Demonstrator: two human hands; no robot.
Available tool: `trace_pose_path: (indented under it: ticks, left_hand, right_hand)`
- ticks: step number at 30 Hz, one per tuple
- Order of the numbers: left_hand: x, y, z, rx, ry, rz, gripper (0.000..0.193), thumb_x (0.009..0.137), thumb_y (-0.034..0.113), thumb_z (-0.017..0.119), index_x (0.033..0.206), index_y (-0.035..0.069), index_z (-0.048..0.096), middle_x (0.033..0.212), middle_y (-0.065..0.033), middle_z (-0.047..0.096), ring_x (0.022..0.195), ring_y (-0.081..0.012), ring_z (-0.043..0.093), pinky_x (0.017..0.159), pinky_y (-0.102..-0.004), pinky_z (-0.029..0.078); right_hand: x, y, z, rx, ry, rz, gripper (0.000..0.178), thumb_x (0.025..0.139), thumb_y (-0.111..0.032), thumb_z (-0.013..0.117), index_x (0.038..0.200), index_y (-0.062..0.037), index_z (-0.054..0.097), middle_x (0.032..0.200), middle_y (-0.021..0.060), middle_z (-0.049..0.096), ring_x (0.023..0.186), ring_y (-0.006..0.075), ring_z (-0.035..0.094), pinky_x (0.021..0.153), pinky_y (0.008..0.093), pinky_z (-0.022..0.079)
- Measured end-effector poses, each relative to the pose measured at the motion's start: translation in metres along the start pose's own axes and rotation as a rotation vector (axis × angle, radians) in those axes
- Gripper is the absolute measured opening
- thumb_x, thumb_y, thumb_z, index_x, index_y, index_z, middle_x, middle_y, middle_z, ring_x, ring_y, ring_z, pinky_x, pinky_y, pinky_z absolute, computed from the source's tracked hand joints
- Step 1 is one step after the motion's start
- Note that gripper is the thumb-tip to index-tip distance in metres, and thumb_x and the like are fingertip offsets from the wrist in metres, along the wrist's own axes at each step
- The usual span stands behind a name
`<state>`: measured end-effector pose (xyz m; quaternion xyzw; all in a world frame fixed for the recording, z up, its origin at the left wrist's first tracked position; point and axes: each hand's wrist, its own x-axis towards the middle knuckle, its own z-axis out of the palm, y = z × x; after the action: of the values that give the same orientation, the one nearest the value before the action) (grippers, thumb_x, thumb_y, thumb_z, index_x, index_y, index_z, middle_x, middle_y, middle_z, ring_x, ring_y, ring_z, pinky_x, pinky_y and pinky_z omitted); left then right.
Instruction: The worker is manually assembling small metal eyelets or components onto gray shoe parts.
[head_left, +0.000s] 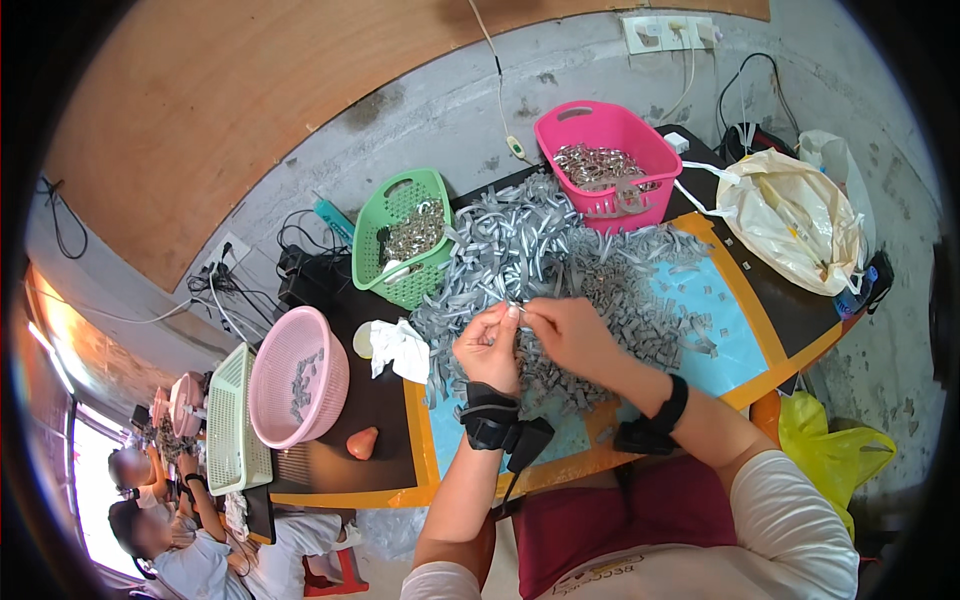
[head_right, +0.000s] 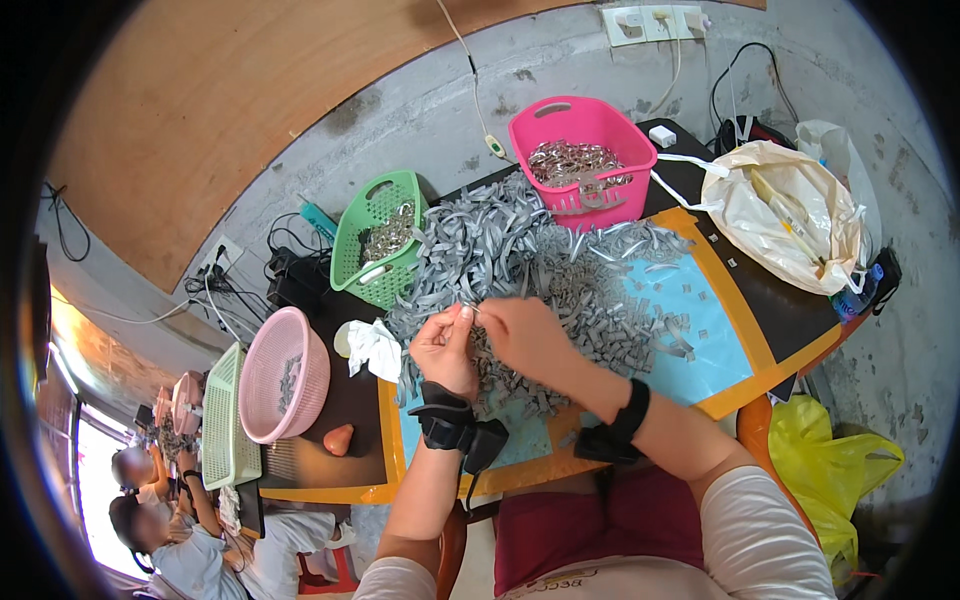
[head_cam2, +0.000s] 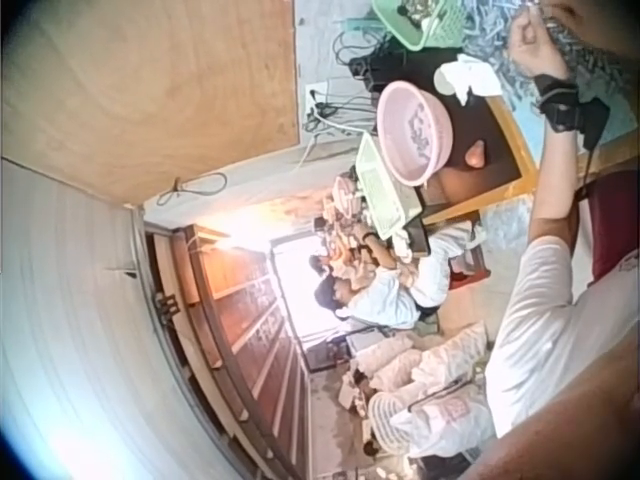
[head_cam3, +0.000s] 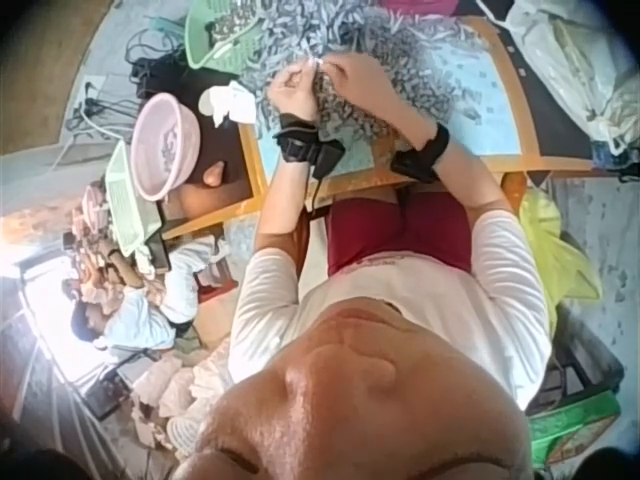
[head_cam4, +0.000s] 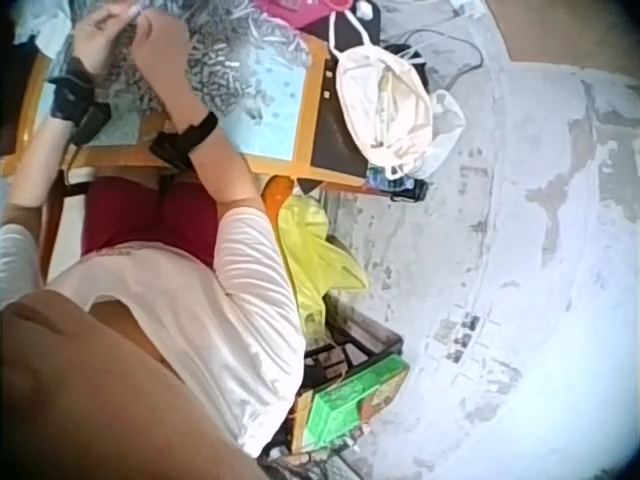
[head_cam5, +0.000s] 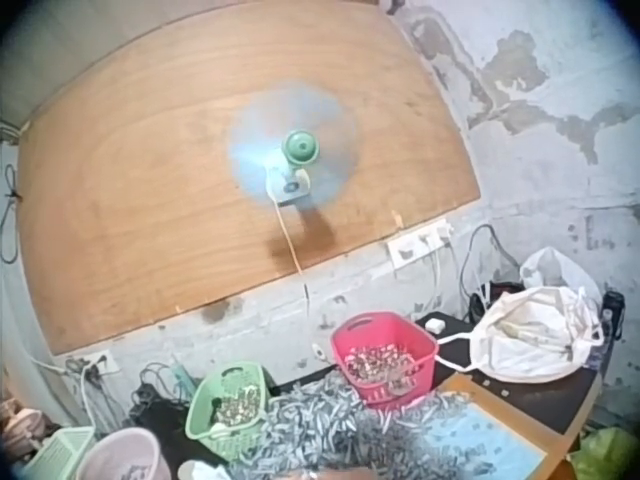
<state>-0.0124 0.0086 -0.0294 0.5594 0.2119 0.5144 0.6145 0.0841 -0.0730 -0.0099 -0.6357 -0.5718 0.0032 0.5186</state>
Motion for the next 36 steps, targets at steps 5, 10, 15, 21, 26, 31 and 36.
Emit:
trace_pose_path:
  ticks: [5,10,15,21,26,31,36]
  left_hand:
    - [0.008,-0.003,-0.005,0.018,-0.122,-0.041,0.005,0.077,0.002,0.065,0.079,-0.001,0.061,0.064,0.0030,0.055,0.050,0.0006,0.040,0.044,-0.0148,0.028]
    - [-0.003,0.006,0.007,0.037,-0.053,-0.103,0.007,0.077,0.001,0.064,0.081,-0.003,0.060,0.069,0.0008,0.058,0.053,0.0015,0.043,0.046,-0.0136,0.030]
    - [0.004,0.001,-0.002,0.017,-0.001,-0.046,0.005,0.079,0.005,0.062,0.081,0.002,0.059,0.064,0.0032,0.056,0.044,0.0001,0.038,0.037,-0.0163,0.024]
    - [0.020,0.011,-0.014,-0.168,0.003,-0.173,0.005,0.081,0.004,0.056,0.086,0.003,0.056,0.070,-0.0042,0.059,0.037,-0.0008,0.030,0.033,-0.0170,0.021]
    - [0.012,0.007,-0.009,-0.223,-0.111,-0.181,0.006,0.083,0.003,0.054,0.089,0.003,0.054,0.071,-0.0055,0.058,0.037,-0.0014,0.033,0.033,-0.0173,0.023]
    - [0.007,0.010,-0.004,-0.145,-0.194,-0.143,0.008,0.084,0.005,0.053,0.092,0.005,0.053,0.071,-0.0027,0.057,0.038,-0.0007,0.031,0.033,-0.0170,0.022]
    - [0.004,0.010,-0.003,-0.031,-0.282,-0.132,0.006,0.084,0.008,0.056,0.088,0.003,0.055,0.070,-0.0008,0.059,0.042,0.0005,0.037,0.036,-0.0154,0.026]
  right_hand:
    - [-0.004,-0.007,-0.006,-0.392,0.024,-0.072,0.007,0.075,-0.012,0.053,0.077,-0.0059,0.049,0.064,0.0100,0.056,0.057,0.0306,0.057,0.049,0.0391,0.044]
    - [-0.007,-0.001,0.000,-0.438,-0.050,-0.024,0.021,0.072,-0.010,0.055,0.092,-0.0050,0.052,0.072,0.0085,0.058,0.058,0.0281,0.059,0.049,0.0373,0.045]
    - [-0.009,-0.013,-0.003,-0.440,-0.171,-0.011,0.047,0.073,-0.006,0.053,0.119,-0.0001,0.045,0.076,0.0117,0.057,0.062,0.0265,0.058,0.052,0.0362,0.046]
    - [-0.006,0.002,0.001,-0.174,-0.081,-0.083,0.026,0.075,-0.009,0.057,0.100,-0.0028,0.057,0.074,0.0106,0.057,0.061,0.0247,0.057,0.051,0.0337,0.044]
    - [0.005,0.001,-0.012,0.069,0.081,0.027,0.013,0.073,-0.009,0.059,0.085,-0.0031,0.059,0.072,0.0096,0.057,0.063,0.0252,0.058,0.056,0.0320,0.045]
    - [0.008,-0.003,-0.017,0.137,0.139,-0.009,0.013,0.072,-0.006,0.059,0.084,-0.0013,0.059,0.072,0.0103,0.056,0.060,0.0236,0.057,0.054,0.0305,0.044]
    - [0.008,0.000,-0.017,0.210,0.139,0.037,0.014,0.073,-0.006,0.058,0.086,0.0001,0.062,0.066,0.0090,0.055,0.052,0.0170,0.051,0.050,0.0277,0.040]
